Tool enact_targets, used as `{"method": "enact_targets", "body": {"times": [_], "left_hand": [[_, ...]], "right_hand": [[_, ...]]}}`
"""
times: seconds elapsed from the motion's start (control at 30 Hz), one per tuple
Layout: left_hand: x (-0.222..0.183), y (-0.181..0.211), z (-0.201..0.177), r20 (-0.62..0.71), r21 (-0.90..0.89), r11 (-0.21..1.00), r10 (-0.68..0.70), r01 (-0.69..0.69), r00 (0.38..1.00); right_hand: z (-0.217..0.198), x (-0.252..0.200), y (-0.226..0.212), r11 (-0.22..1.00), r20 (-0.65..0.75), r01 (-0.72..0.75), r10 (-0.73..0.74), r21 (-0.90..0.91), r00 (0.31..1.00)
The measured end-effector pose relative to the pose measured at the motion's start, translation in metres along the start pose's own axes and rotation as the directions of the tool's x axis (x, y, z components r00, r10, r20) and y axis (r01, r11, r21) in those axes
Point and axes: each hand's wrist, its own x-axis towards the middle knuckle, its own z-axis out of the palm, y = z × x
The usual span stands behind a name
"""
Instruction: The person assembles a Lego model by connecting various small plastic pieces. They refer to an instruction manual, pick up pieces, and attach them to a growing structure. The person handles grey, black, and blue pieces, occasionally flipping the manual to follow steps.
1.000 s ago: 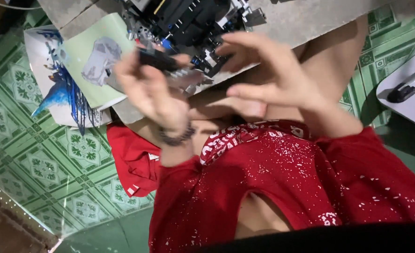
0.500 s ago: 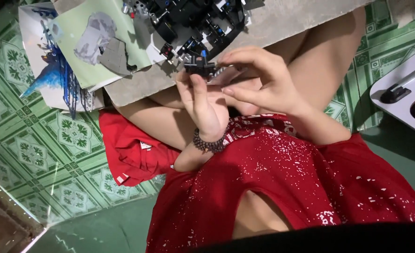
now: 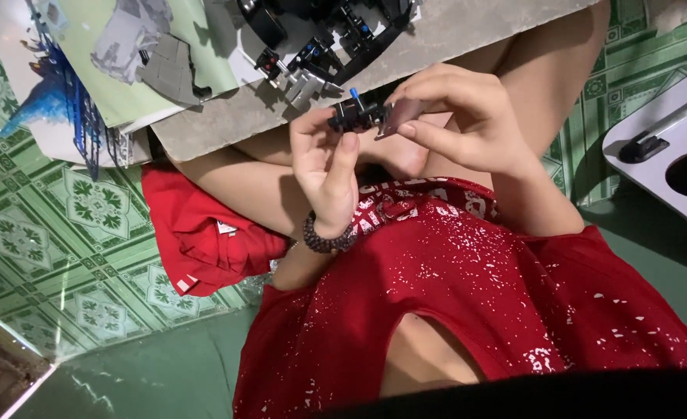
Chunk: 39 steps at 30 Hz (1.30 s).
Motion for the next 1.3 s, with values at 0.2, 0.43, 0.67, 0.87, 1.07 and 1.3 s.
{"method": "enact_targets", "body": {"times": [0.2, 0.43, 0.67, 0.87, 1.07, 1.3], "left_hand": [[0.001, 0.007, -0.010, 0.080, 0.238, 0.971, -0.035, 0.015, 0.996], [0.004, 0.007, -0.015, 0.137, 0.359, 0.932, -0.002, -0.047, 0.991], [0.007, 0.012, -0.014, 0.165, 0.344, 0.939, -0.046, -0.014, 0.985], [0.007, 0.010, -0.018, 0.148, 0.346, 0.938, -0.094, 0.038, 0.985], [0.007, 0.010, -0.019, 0.135, 0.362, 0.932, -0.082, 0.028, 0.987], [0.005, 0.009, -0.021, 0.126, 0.344, 0.937, -0.117, 0.067, 0.985]], "right_hand": [[-0.004, -0.009, 0.006, 0.989, -0.060, -0.112, 0.117, 0.093, 0.991], [-0.006, -0.006, 0.007, 0.981, -0.049, -0.112, 0.122, 0.160, 0.991], [-0.007, -0.008, 0.013, 0.962, -0.089, -0.043, 0.069, 0.268, 0.994], [-0.007, -0.008, 0.009, 0.977, -0.061, -0.027, 0.041, 0.213, 0.997], [-0.005, -0.006, 0.007, 0.973, -0.061, -0.030, 0.045, 0.229, 0.997], [-0.006, -0.007, 0.011, 0.963, -0.030, -0.016, 0.024, 0.270, 0.999]]}}
